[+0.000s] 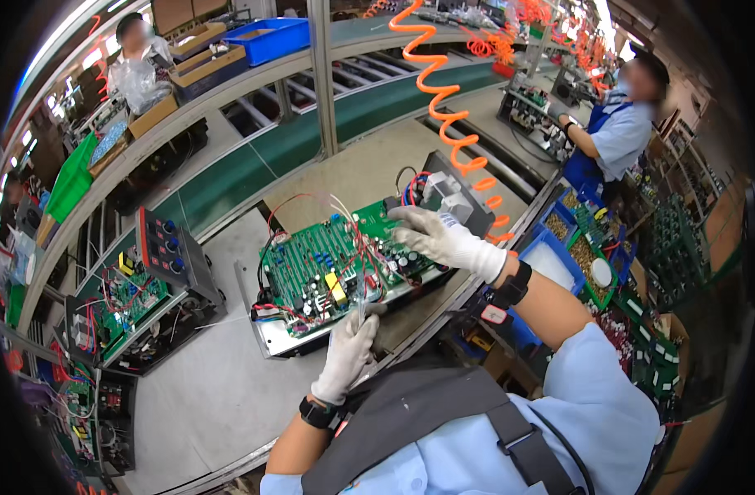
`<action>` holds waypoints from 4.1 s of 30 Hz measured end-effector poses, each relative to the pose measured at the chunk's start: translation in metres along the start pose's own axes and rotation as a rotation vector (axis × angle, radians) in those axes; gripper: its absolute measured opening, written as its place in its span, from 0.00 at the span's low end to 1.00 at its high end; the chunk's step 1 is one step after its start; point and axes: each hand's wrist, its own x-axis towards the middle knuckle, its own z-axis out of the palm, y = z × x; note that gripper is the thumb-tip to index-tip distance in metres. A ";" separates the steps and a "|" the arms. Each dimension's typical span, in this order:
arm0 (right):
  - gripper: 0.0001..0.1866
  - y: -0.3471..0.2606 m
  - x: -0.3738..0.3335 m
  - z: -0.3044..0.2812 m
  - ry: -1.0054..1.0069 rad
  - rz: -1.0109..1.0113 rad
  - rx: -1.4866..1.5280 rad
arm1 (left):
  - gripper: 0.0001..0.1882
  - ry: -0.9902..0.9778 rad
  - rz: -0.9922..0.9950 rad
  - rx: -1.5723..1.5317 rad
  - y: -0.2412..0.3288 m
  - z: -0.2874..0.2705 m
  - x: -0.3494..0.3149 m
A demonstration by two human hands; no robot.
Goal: The worker is assembling the internal wiring and circuit boards of a solar inverter on a factory assembly line.
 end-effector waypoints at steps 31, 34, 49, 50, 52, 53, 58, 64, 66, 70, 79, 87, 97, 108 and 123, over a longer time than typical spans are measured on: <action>0.25 0.013 -0.034 -0.015 0.164 0.322 -0.437 | 0.12 -0.115 -0.083 -0.139 0.045 0.023 0.057; 0.26 0.020 -0.041 -0.016 0.363 0.106 -0.390 | 0.13 -0.115 -0.095 -0.103 0.044 0.021 0.058; 0.42 -0.014 -0.054 0.047 0.068 -0.150 -0.787 | 0.19 0.061 0.008 0.172 0.084 0.020 0.021; 0.39 -0.007 -0.052 0.055 0.114 -0.160 -0.779 | 0.20 0.057 0.036 0.140 0.085 0.020 0.018; 0.34 0.012 -0.044 0.067 0.196 -0.180 -0.756 | 0.21 0.059 0.085 0.074 0.085 0.018 0.010; 0.26 0.018 -0.041 0.067 0.312 -0.246 -0.671 | 0.21 0.066 0.080 0.076 0.078 0.014 0.010; 0.18 0.019 -0.039 0.061 0.438 -0.297 -0.497 | 0.19 0.097 -0.013 0.187 0.059 0.009 0.002; 0.17 0.012 -0.028 0.055 0.308 -0.179 -0.241 | 0.18 -0.009 -0.120 0.173 0.036 0.007 -0.002; 0.23 0.008 -0.035 0.048 0.296 -0.260 -0.222 | 0.20 -0.007 -0.175 0.219 0.028 0.005 -0.001; 0.16 -0.009 -0.091 0.012 0.197 -0.029 -0.191 | 0.29 -0.049 -0.221 0.079 0.000 0.014 0.014; 0.17 0.018 -0.087 0.037 0.278 -0.069 -0.288 | 0.26 -0.167 -0.109 -0.142 -0.002 0.034 0.029; 0.17 -0.019 -0.038 0.041 0.284 -0.322 -0.509 | 0.20 0.284 0.013 -0.140 0.014 0.024 0.019; 0.21 -0.003 -0.029 0.035 0.253 -0.310 -0.462 | 0.24 0.207 0.618 0.529 -0.062 0.010 0.041; 0.16 0.000 -0.026 0.043 0.289 -0.240 -0.492 | 0.26 0.097 0.022 -0.080 0.020 0.030 0.033; 0.14 -0.021 -0.033 0.021 0.339 -0.559 -0.488 | 0.19 0.393 0.164 0.562 0.003 0.020 0.044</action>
